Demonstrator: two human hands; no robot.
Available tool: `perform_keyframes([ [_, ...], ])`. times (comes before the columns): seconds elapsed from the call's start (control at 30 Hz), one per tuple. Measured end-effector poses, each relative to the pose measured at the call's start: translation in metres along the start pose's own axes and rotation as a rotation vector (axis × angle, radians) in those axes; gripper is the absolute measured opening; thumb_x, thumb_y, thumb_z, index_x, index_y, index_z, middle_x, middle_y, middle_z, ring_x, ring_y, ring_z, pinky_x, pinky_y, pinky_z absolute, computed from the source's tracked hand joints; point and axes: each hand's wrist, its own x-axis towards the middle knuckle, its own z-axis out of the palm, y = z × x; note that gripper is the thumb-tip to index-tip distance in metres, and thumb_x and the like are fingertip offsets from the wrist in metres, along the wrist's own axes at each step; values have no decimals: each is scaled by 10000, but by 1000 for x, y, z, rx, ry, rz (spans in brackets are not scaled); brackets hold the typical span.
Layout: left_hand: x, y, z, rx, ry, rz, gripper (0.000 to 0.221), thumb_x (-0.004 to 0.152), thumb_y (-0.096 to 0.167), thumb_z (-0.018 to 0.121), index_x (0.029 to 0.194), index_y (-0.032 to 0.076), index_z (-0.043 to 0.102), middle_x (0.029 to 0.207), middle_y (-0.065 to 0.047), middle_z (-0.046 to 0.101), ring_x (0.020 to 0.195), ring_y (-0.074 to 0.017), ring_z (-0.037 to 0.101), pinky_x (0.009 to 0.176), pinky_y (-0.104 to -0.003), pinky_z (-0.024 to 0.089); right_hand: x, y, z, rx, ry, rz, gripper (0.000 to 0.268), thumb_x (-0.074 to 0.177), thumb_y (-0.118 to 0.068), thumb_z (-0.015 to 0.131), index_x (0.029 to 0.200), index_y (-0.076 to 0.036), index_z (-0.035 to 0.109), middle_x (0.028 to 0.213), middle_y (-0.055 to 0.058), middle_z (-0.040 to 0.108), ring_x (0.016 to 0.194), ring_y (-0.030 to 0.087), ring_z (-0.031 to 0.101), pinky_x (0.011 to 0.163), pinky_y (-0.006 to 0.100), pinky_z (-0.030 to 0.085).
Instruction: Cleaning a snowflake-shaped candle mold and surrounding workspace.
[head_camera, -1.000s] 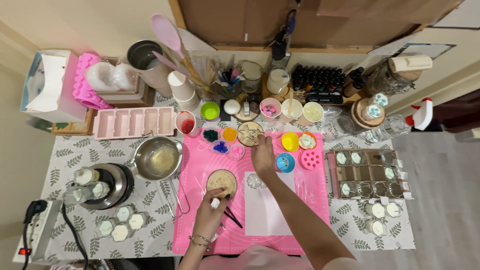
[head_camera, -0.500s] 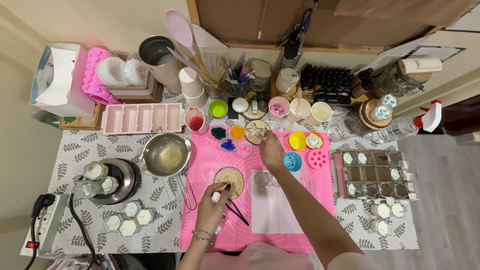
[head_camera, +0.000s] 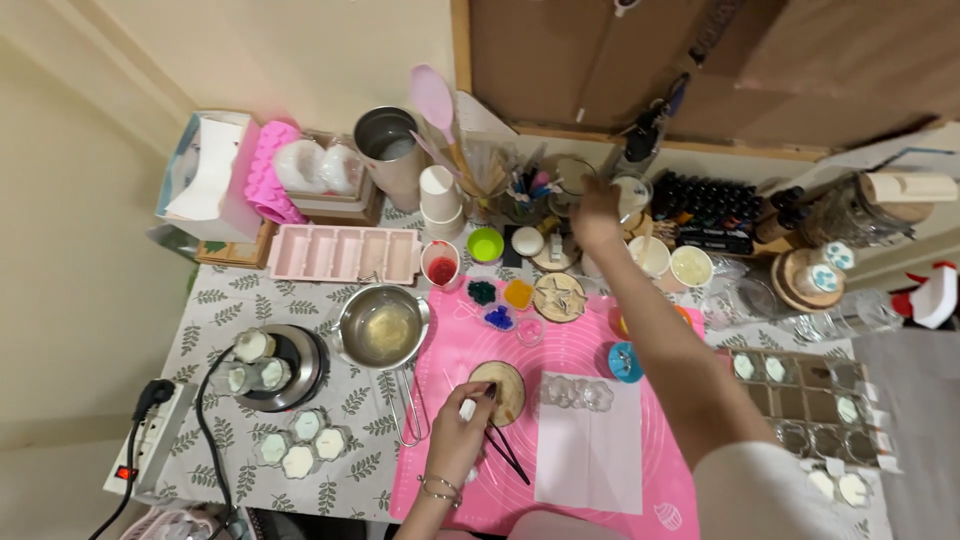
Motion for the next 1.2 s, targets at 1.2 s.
perform_keyframes([
  [1.2,65,116,37,-436,-74,5,478,876,182,709,1332,38,689,877,19,730,473,-24,419,422,-209,339,10,-71,-147,903,-757,601,296,995,-243,563,1196,-50,664,849,109,739,646,171,706,631,331,582],
])
